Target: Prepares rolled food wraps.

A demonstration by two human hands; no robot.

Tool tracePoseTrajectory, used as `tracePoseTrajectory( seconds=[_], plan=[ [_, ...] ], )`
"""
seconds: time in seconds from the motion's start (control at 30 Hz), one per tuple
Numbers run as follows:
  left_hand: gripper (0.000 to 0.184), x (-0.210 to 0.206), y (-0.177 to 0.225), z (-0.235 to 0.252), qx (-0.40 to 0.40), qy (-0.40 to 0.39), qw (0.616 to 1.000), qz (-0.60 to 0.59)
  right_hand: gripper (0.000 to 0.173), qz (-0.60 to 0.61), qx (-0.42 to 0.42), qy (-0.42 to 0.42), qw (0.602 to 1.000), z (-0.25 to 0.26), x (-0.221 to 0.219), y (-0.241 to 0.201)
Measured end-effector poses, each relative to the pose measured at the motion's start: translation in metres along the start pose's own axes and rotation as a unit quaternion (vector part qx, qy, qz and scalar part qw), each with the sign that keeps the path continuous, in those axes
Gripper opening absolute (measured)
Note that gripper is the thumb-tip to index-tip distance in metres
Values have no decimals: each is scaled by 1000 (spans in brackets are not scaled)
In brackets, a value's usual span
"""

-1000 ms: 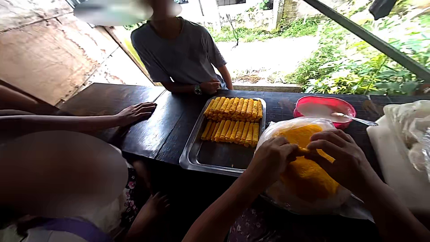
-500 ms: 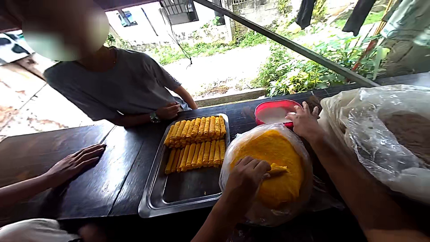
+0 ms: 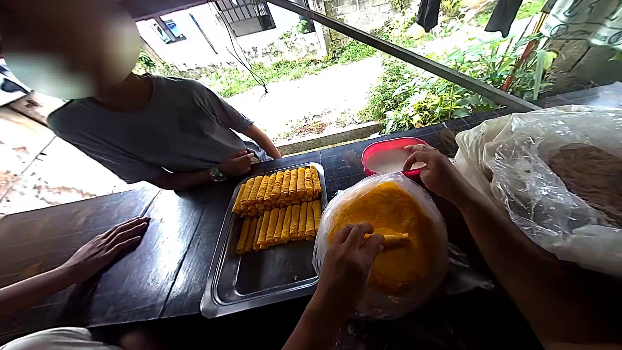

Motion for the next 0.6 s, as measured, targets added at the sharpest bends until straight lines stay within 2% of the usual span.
tracePoseTrajectory(
  seconds=[0.1,0.17,0.23,0.33,0.43,0.53,0.6],
  plan=[
    [19,0,3,-8,-7,23,999,27,39,94,107,-48,989,-37,7,-34],
    [27,-1,5,-13,-11,30,999,39,45,103,154,-84,979,-60,0,-47],
    [28,-1,7,-17,-13,33,998,45,53,61,161,-103,980,-76,-12,-53],
    [29,-1,11,-23,-10,39,998,40,60,-34,194,-87,977,-84,-27,-49],
    [29,-1,17,-31,-8,41,998,43,56,-117,265,-65,955,-85,-29,-41],
    [29,-2,19,-36,-11,38,998,56,36,-162,313,-52,934,-83,-20,-41],
    [30,-2,20,-36,-9,36,998,57,29,-167,318,-40,933,-79,-14,-45]
  ],
)
Point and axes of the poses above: each hand's wrist, its own z-axis towards the middle knuckle, its own x-axis out of the back of the hand, y = z × x, the point moved 1 cm from there along z, towards the middle knuckle
